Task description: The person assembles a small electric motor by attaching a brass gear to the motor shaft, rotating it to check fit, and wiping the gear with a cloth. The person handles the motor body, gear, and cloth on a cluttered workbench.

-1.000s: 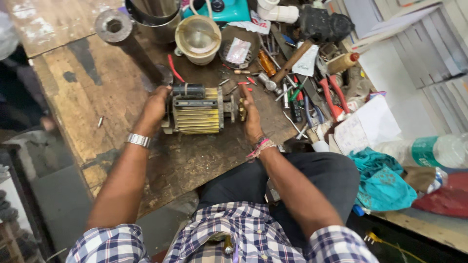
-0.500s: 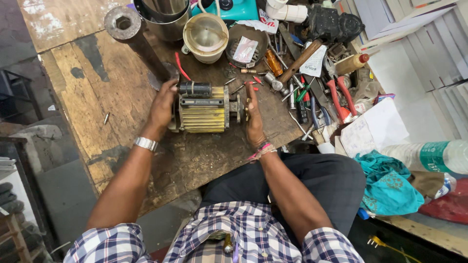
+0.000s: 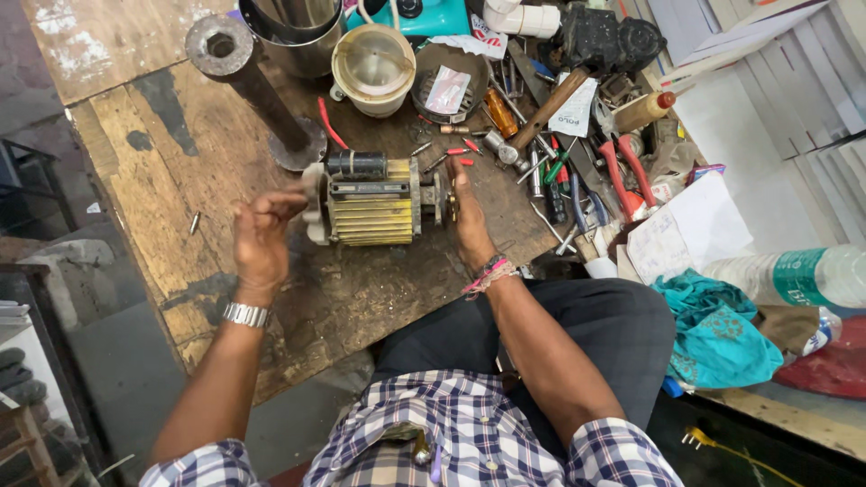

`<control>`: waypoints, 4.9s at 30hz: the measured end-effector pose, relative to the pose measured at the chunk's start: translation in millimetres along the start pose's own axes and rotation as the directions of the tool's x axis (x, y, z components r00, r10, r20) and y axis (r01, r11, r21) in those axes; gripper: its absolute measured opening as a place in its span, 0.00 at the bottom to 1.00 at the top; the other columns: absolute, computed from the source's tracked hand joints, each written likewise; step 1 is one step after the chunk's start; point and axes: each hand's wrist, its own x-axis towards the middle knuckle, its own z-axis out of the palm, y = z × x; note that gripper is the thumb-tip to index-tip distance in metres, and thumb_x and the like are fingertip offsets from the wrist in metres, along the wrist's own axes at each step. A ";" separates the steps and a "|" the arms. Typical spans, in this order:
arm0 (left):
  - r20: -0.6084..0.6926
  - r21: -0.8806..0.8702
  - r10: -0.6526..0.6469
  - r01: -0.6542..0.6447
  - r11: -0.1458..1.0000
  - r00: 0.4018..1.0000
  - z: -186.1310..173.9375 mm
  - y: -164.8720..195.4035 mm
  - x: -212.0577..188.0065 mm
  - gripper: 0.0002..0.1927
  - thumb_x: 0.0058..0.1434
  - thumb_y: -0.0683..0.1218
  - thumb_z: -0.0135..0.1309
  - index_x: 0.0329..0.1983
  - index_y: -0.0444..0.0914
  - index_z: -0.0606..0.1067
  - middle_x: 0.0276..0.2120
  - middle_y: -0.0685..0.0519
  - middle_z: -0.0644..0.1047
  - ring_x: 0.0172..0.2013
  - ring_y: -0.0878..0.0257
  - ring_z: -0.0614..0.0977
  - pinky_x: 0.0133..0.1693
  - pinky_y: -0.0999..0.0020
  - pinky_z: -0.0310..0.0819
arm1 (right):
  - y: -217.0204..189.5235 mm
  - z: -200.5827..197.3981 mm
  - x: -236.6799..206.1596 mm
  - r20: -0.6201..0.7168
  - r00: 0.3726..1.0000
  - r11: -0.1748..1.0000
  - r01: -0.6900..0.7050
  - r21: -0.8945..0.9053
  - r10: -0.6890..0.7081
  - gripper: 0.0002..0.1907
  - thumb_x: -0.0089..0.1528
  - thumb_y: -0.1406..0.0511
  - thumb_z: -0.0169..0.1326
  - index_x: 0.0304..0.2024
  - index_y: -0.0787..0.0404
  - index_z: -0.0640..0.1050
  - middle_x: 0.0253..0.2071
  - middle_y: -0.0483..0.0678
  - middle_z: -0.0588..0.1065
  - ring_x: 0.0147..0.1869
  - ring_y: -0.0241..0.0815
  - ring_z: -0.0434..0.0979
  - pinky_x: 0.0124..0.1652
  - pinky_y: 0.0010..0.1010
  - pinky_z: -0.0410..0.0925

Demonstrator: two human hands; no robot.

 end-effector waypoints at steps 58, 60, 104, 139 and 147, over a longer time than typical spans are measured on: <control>-0.170 -0.191 -0.541 0.511 0.838 0.823 14.5 33.3 58.0 0.37 0.66 0.74 0.33 0.43 0.39 0.74 0.41 0.48 0.79 0.42 0.58 0.79 0.44 0.59 0.75 | -11.8 9.8 8.4 -0.197 0.975 0.982 -0.131 -0.133 0.103 0.27 0.70 0.52 0.43 0.61 0.64 0.73 0.62 0.50 0.73 0.68 0.43 0.68 0.65 0.32 0.57; -0.054 -0.383 -0.395 0.346 0.856 0.917 7.2 30.8 56.2 0.37 0.72 0.73 0.34 0.33 0.38 0.74 0.30 0.50 0.77 0.33 0.59 0.78 0.40 0.56 0.76 | -8.9 9.2 8.5 -0.207 0.972 0.981 -0.139 -0.133 0.109 0.27 0.70 0.52 0.43 0.62 0.64 0.72 0.62 0.51 0.73 0.67 0.43 0.68 0.65 0.32 0.57; -0.286 0.740 0.157 0.114 0.662 0.945 63.1 -13.5 48.9 0.16 0.74 0.53 0.47 0.46 0.36 0.76 0.41 0.43 0.80 0.42 0.49 0.82 0.45 0.58 0.73 | -76.0 -89.1 10.6 0.319 0.789 0.755 -0.258 -0.602 0.525 0.27 0.63 0.69 0.56 0.64 0.66 0.69 0.56 0.55 0.77 0.56 0.46 0.81 0.50 0.35 0.79; -0.260 0.455 -0.132 0.242 0.857 0.957 57.5 -6.3 57.0 0.20 0.76 0.57 0.44 0.40 0.36 0.73 0.33 0.56 0.73 0.37 0.68 0.70 0.42 0.69 0.67 | -50.4 -74.5 38.2 0.319 0.769 0.387 0.102 -0.917 0.554 0.14 0.74 0.61 0.36 0.40 0.63 0.66 0.38 0.56 0.83 0.36 0.43 0.86 0.35 0.33 0.80; -0.266 0.554 -0.066 0.209 0.806 0.962 62.3 -0.8 51.2 0.19 0.74 0.57 0.45 0.46 0.37 0.75 0.38 0.53 0.79 0.40 0.67 0.77 0.44 0.68 0.70 | -41.8 -80.5 48.1 0.419 0.601 0.704 -0.378 -0.602 0.681 0.19 0.73 0.57 0.35 0.50 0.69 0.65 0.43 0.62 0.80 0.36 0.44 0.82 0.33 0.31 0.78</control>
